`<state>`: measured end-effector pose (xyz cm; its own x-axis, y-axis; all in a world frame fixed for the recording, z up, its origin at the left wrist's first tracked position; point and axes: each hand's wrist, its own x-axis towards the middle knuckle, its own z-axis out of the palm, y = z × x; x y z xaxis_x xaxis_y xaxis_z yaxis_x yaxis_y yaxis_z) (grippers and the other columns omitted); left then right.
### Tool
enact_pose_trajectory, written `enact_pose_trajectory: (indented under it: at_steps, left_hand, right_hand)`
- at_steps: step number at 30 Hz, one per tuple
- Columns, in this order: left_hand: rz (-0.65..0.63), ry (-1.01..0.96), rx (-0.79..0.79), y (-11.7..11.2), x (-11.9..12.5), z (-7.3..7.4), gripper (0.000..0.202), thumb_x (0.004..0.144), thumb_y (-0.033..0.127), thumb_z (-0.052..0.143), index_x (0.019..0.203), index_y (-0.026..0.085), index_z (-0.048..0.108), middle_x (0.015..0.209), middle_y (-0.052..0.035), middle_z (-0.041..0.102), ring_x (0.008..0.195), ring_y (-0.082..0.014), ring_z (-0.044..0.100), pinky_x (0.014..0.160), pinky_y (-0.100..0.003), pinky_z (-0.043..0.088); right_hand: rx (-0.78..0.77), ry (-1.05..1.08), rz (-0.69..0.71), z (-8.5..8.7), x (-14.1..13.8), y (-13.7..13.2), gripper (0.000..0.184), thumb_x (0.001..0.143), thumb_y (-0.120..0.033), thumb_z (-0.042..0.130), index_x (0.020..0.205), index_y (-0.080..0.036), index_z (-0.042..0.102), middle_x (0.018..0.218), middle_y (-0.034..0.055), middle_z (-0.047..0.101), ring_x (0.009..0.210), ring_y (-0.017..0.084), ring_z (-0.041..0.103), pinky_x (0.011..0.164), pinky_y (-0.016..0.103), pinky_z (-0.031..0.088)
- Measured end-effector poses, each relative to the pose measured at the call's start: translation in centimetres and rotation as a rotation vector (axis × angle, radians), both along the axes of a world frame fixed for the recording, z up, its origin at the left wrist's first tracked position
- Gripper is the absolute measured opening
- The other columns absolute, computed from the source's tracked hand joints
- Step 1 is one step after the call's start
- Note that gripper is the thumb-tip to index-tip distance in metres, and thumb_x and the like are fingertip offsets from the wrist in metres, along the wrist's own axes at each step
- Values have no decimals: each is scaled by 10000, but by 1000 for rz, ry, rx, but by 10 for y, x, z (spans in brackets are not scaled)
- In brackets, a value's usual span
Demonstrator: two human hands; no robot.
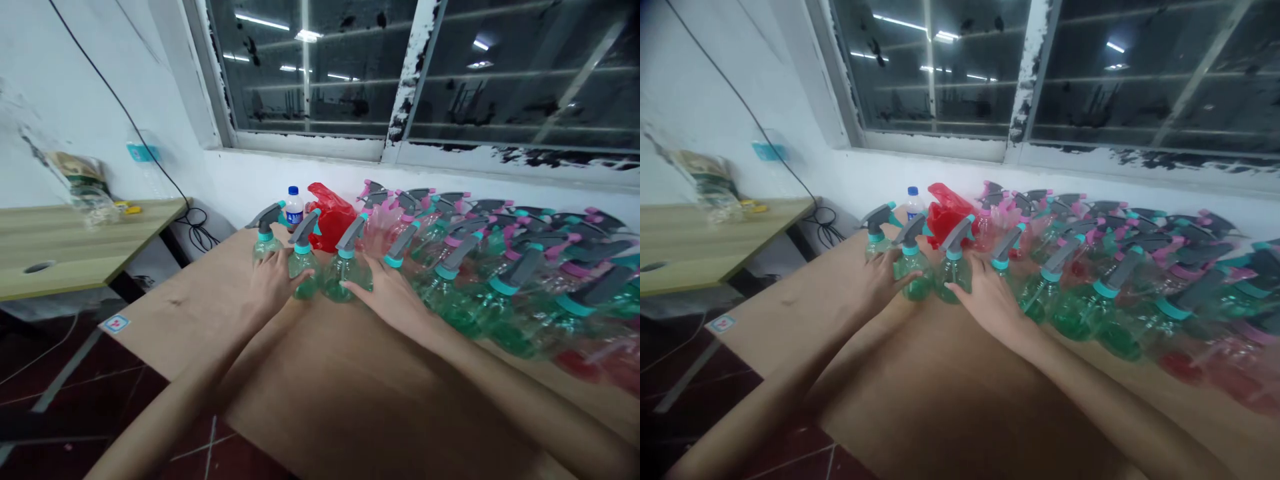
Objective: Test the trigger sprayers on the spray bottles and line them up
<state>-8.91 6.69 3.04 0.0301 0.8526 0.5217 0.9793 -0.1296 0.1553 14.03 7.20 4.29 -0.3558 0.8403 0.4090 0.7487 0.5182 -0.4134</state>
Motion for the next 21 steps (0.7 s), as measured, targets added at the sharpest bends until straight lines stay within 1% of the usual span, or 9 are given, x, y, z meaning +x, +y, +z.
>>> enact_pose_trajectory:
  at_steps: [3,6,9,12,15,17,18,21]
  left_hand:
    - [23,71,11,1,4,7,498,867,511,477,1122,94,566,1051,-193,643,1048,-375,538,847,-472,424]
    - [30,103,20,4,4,11,501,863,514,478,1112,94,589,1005,-192,655,1000,-374,559,838,-472,428]
    - [23,99,29,8,3,10,502,854,510,499,1152,114,577,971,-177,675,983,-371,574,828,-475,440]
    - [2,62,50,7,1,7,520,841,496,534,1195,115,554,994,-178,679,1013,-372,568,850,-486,444]
    - [-22,-16,95,-2,-1,5,563,824,486,572,1223,92,527,1105,-192,641,1076,-359,543,910,-479,437]
    - [-36,-87,122,-13,-2,5,545,820,475,584,1210,98,533,1141,-182,618,1084,-337,546,923,-465,446]
    - [-41,-126,133,-19,-2,5,523,824,471,580,1192,101,544,1123,-174,619,1068,-325,559,911,-459,461]
    - [-78,-238,128,-35,4,9,451,841,459,555,1150,130,564,1056,-134,627,971,-270,614,811,-407,532]
  right_hand:
    - [-40,22,-8,-3,-8,6,673,830,-454,517,1371,-81,369,1344,214,477,1170,372,505,883,509,473]
    - [-69,26,-20,-6,-14,9,717,827,-464,516,1401,-83,317,1318,241,491,1116,382,542,818,511,494]
    - [-103,18,-39,-9,-19,11,785,813,-476,532,1412,-41,269,1237,275,538,1034,393,585,770,507,499]
    - [-114,14,-53,-10,-22,13,769,808,-483,532,1381,-22,309,1150,277,579,969,391,611,730,499,499]
    - [-94,27,-48,-10,-24,17,713,802,-472,547,1348,-52,363,1182,264,557,1005,378,597,747,473,495]
    - [-86,30,-43,-11,-25,18,679,798,-458,563,1320,-57,397,1165,260,564,1010,373,593,752,462,494]
    - [-86,28,-41,-11,-25,19,667,795,-451,572,1303,-49,412,1139,261,574,999,373,597,748,460,495]
    - [-84,17,-27,-11,-24,13,666,786,-448,590,1276,-27,427,1096,258,586,966,366,609,734,451,500]
